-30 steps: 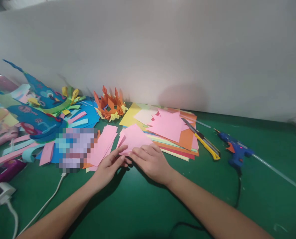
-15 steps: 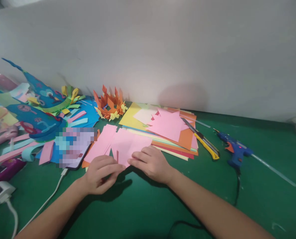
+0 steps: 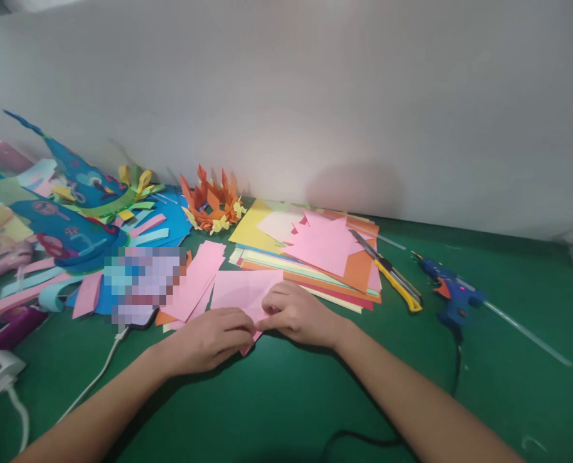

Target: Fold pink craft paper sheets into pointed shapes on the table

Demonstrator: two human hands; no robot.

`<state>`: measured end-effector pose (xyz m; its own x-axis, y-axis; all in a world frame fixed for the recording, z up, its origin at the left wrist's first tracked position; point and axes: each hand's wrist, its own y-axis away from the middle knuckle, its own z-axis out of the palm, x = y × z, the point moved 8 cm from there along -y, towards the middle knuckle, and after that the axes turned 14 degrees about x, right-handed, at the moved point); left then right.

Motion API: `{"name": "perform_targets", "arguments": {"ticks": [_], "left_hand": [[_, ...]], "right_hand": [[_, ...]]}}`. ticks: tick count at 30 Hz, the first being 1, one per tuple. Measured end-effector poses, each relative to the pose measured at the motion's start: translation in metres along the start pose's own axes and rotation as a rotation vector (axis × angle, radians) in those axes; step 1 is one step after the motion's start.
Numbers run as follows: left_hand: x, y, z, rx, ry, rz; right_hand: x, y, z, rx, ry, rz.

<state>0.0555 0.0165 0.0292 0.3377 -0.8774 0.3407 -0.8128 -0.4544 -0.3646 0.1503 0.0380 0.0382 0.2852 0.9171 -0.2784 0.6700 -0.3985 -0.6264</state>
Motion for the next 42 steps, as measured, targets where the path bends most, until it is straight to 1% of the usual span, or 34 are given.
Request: {"name": "perform_targets", "arguments": {"ticks": [3,5,7,10,13,16,19,22,25,27,28,30,31,33,36,38,42], "left_hand": [[0.003,0.0,0.001,0.042,0.013,0.01],[0.005,0.0,0.002,0.053,-0.02,-0.002],[0.003,0.001,0.004,0.05,-0.061,-0.059],[-0.003,0.003,0.006,0.053,-0.07,-0.181],[-0.006,0.004,0.006,0.066,-0.044,-0.247],[-0.005,0.002,0.004,0.062,-0.01,-0.236],[-0.002,-0.001,0.003,0.046,0.029,-0.204],[-0.004,-0.001,0.002,0.05,0.063,-0.204],[-0.008,0.001,0.003,0.067,0.082,-0.217],[-0.01,0.002,0.003,0.09,0.073,-0.24],[-0.01,0.002,0.003,0.105,0.065,-0.253],[-0.009,0.002,0.003,0.127,0.046,-0.274],[-0.008,0.002,0.004,0.132,0.038,-0.282],[-0.004,0.0,0.005,0.14,0.024,-0.295],[-0.001,-0.002,0.006,0.155,0.009,-0.301],[0.001,-0.003,0.006,0.162,0.006,-0.295],[0.002,-0.003,0.006,0.16,0.02,-0.291]], "right_hand": [[-0.001,0.001,-0.001,-0.007,-0.045,-0.011],[-0.002,0.001,-0.003,-0.017,-0.056,-0.009],[-0.003,0.002,-0.003,-0.054,-0.059,0.004],[-0.003,0.004,-0.004,-0.112,-0.066,0.043],[-0.001,0.004,-0.008,-0.091,-0.047,0.054],[0.002,0.003,-0.012,-0.067,0.007,0.037],[0.004,0.003,-0.016,-0.079,0.058,0.019],[0.003,0.004,-0.019,-0.079,0.077,0.005],[0.003,0.004,-0.02,-0.031,0.087,0.009],[0.008,0.003,-0.022,0.039,0.131,0.061],[0.014,0.003,-0.024,0.09,0.172,0.116],[0.028,0.005,-0.028,0.175,0.278,0.272],[0.034,0.006,-0.028,0.188,0.315,0.334],[0.042,0.008,-0.024,0.16,0.349,0.416],[0.047,0.01,-0.017,0.112,0.319,0.47],[0.048,0.012,-0.016,0.132,0.271,0.497],[0.051,0.015,-0.02,0.236,0.182,0.568]]}}
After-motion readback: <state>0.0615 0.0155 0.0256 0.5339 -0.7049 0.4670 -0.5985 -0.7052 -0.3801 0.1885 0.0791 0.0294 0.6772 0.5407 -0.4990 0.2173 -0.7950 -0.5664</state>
